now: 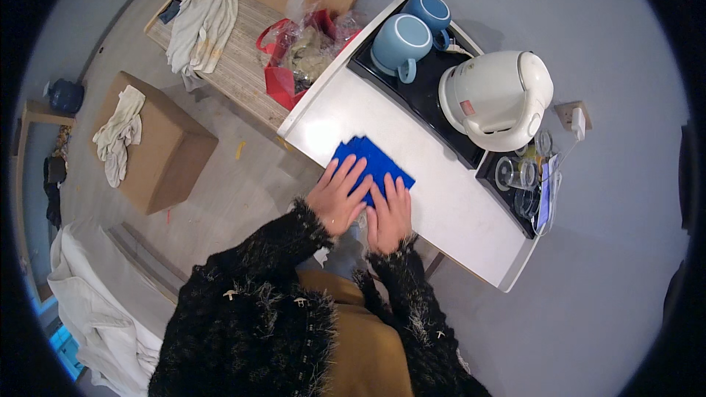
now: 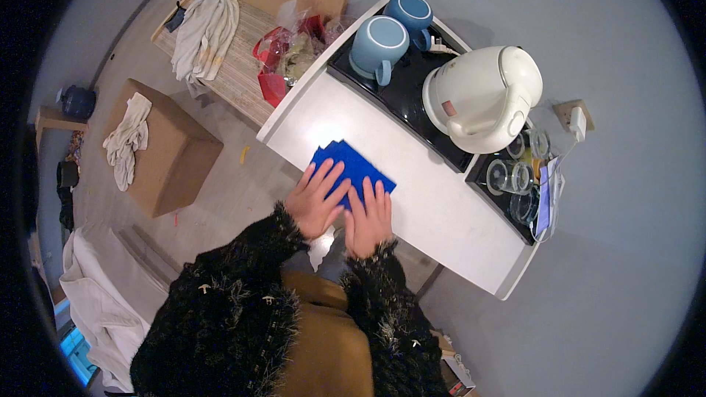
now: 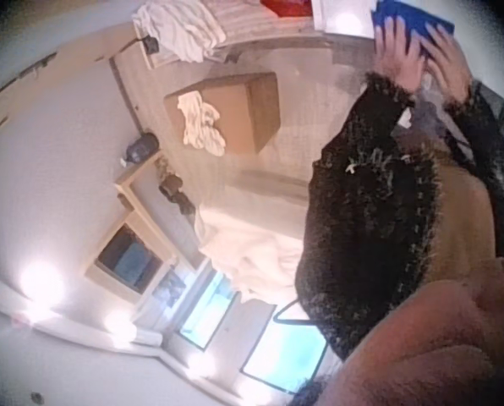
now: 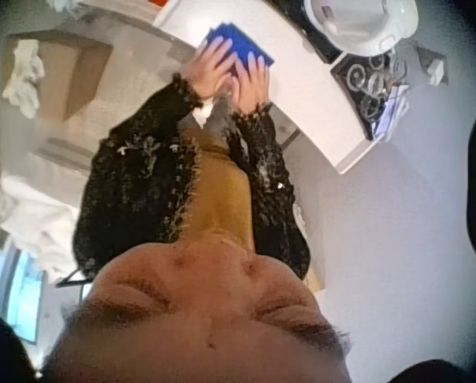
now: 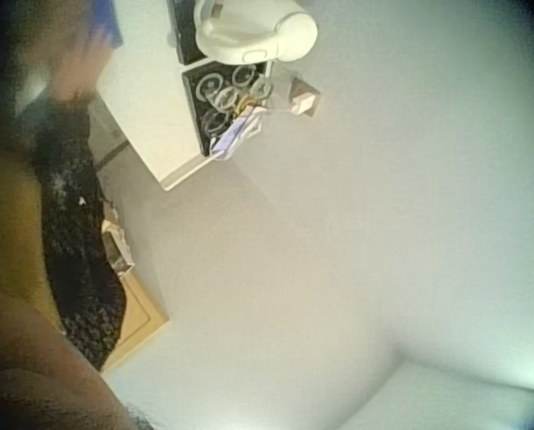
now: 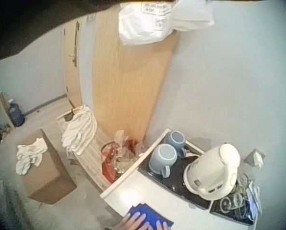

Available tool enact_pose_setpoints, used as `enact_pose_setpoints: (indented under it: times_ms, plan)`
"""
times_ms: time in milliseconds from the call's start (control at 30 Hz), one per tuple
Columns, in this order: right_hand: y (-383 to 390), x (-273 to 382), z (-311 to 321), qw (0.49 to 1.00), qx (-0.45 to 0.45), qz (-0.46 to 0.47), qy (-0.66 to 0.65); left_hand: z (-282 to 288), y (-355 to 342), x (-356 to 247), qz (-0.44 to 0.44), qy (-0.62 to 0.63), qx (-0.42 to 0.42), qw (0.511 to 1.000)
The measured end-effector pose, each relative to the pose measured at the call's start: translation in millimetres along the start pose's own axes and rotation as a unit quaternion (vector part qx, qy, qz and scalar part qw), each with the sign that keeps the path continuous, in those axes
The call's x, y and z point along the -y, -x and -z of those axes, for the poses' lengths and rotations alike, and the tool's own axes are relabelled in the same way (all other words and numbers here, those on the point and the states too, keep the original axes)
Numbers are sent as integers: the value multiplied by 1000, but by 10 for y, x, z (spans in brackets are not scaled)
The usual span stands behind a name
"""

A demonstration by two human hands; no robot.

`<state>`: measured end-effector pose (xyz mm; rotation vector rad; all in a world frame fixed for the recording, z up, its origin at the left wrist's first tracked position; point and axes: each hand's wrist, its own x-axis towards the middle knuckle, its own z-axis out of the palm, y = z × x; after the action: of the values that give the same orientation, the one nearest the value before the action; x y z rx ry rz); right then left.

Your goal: The person wipes a white countertop and a wooden cabinet door with a blue cloth. They move a kettle and two mugs aside, wipe the stovetop, then wipe the kettle, mugs, and glass lids before returning them. The person finishes by wiping the countertop and the cabinet door.

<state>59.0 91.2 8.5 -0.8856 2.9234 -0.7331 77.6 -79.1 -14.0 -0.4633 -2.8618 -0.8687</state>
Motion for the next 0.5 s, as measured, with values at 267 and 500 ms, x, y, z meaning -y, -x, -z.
enact_pose_setpoints:
  times_ms: [267,500]
  plan:
    - [-706,66,-175,999,-14,34,26,163,-316,529,10,-53,-81,995]
    - [-868,172,-264,999,-12,50,-2,277,-231,608,36,-76,-56,995]
